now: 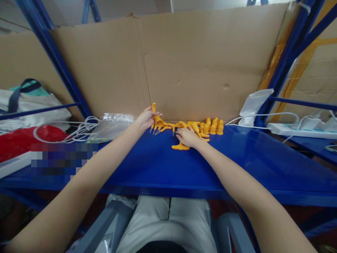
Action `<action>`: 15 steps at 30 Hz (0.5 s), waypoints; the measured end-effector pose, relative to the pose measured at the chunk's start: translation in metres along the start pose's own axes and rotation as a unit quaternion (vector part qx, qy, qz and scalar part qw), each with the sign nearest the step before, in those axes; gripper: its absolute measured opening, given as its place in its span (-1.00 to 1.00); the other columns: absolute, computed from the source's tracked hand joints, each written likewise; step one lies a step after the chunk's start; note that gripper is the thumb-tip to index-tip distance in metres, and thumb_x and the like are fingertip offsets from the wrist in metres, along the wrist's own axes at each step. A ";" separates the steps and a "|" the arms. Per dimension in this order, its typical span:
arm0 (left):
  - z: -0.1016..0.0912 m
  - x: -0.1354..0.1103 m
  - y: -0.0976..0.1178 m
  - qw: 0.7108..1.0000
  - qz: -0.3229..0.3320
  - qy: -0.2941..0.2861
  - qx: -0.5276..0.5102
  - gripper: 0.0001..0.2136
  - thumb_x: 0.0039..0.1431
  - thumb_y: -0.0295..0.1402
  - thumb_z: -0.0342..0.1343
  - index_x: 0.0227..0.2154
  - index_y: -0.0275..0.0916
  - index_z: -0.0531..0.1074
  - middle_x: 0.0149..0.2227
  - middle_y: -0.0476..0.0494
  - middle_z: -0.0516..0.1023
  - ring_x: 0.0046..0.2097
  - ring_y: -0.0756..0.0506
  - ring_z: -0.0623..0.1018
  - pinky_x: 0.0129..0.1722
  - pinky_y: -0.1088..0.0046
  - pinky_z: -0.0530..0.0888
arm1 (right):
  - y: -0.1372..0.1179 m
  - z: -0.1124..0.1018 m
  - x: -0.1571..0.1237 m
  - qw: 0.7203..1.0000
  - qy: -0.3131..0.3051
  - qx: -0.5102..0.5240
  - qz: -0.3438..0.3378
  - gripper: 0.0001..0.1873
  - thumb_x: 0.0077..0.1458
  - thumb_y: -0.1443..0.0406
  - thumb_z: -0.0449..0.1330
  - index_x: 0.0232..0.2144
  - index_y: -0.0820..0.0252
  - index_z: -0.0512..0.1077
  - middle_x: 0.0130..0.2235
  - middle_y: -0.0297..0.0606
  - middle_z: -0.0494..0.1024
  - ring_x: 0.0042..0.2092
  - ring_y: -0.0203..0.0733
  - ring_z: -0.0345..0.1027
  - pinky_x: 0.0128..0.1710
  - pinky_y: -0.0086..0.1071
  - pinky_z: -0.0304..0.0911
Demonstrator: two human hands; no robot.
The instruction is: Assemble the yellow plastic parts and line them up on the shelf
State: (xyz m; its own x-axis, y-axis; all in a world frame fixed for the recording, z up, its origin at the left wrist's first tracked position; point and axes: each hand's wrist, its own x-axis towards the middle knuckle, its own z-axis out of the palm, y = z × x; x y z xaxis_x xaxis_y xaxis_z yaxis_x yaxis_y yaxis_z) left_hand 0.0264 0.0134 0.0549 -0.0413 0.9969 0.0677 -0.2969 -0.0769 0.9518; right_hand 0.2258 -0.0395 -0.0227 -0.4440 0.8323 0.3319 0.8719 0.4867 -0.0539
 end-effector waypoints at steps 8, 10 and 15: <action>-0.020 -0.028 -0.016 0.998 0.004 0.036 -0.046 -0.51 0.18 -0.71 0.03 0.10 -0.15 0.18 -0.33 0.02 0.46 -0.37 0.04 0.62 -0.29 0.53 0.59 | -0.034 -0.009 0.020 0.991 -0.077 -0.109 0.014 -0.58 0.28 0.26 0.00 0.05 0.25 0.51 0.02 0.05 0.59 0.13 0.12 0.40 0.25 0.15 -0.04; -0.024 -0.030 -0.017 0.995 0.007 0.070 -0.074 -0.56 0.21 -0.71 -0.01 0.07 -0.15 0.18 -0.39 0.07 0.41 -0.42 0.07 0.59 -0.34 0.58 0.57 | -0.042 -0.010 0.030 0.982 -0.115 -0.138 0.054 -0.57 0.28 0.25 0.00 0.06 0.27 0.51 0.02 0.08 0.59 0.14 0.16 0.39 0.26 0.20 -0.07; -0.037 -0.022 -0.014 0.980 0.018 0.157 -0.124 -0.55 0.19 -0.70 0.04 0.03 -0.09 0.19 -0.38 0.10 0.40 -0.50 0.10 0.53 -0.36 0.58 0.56 | -0.049 0.001 0.056 0.965 -0.173 -0.169 0.101 -0.56 0.18 0.41 0.00 0.00 0.30 0.55 0.06 0.12 0.56 0.20 0.20 0.31 0.28 0.24 -0.15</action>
State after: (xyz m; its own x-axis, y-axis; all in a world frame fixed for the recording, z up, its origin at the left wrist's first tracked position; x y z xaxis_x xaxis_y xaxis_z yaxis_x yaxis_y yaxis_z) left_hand -0.0033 -0.0077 0.0288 -0.3354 0.9415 -0.0325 -0.5103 -0.1526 0.8463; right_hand 0.1580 -0.0166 -0.0022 -0.2489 0.9685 0.0103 0.9395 0.2389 0.2455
